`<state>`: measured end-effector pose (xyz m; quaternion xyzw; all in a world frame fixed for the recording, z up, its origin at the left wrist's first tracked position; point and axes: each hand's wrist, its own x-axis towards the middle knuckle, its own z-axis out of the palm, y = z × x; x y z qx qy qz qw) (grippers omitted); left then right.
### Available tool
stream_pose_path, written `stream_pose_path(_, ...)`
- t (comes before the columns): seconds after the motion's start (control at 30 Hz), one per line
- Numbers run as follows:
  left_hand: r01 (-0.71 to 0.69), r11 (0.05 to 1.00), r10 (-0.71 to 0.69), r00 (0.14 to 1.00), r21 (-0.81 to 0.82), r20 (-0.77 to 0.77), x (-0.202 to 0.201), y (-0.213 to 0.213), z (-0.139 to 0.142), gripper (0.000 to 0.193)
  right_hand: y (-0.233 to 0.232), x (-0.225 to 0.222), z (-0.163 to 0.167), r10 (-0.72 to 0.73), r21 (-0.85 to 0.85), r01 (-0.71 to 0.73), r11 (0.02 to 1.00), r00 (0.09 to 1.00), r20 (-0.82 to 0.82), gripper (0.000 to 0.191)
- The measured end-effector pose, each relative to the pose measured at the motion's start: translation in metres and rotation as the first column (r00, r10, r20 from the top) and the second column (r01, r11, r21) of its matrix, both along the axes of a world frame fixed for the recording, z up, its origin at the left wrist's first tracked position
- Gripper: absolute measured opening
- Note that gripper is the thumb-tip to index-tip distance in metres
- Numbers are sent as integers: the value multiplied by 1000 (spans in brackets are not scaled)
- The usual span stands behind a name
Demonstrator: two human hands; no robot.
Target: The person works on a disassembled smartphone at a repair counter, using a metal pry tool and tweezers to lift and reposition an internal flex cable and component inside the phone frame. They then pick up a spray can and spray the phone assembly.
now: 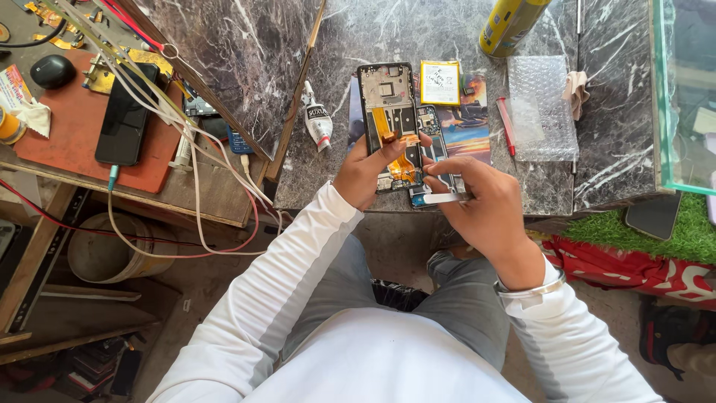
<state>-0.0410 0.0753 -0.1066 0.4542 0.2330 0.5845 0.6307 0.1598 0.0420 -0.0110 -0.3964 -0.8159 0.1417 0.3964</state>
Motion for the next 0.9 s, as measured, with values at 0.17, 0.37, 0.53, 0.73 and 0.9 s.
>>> stream_pose_path(0.17,-88,995,87,996,-50,-10,3,7,-16,31,3,-4,-3,-14,-122,15,992,1000,10,21)
stream_pose_path(0.37,-93,988,101,993,-124,65,4,11,-22,34,11,-1,-2,111,55,-115,992,991,68,20)
stream_pose_path(0.53,-114,991,118,991,-71,60,6,13,-21,37,15,0,1,117,110,-135,985,981,157,18)
stream_pose_path(0.73,-42,997,47,995,-59,89,5,11,-18,39,15,1,8,103,152,-155,976,946,306,17)
stream_pose_path(0.9,-105,994,106,994,-41,11,5,11,-17,39,17,0,12,145,213,-224,951,932,333,20)
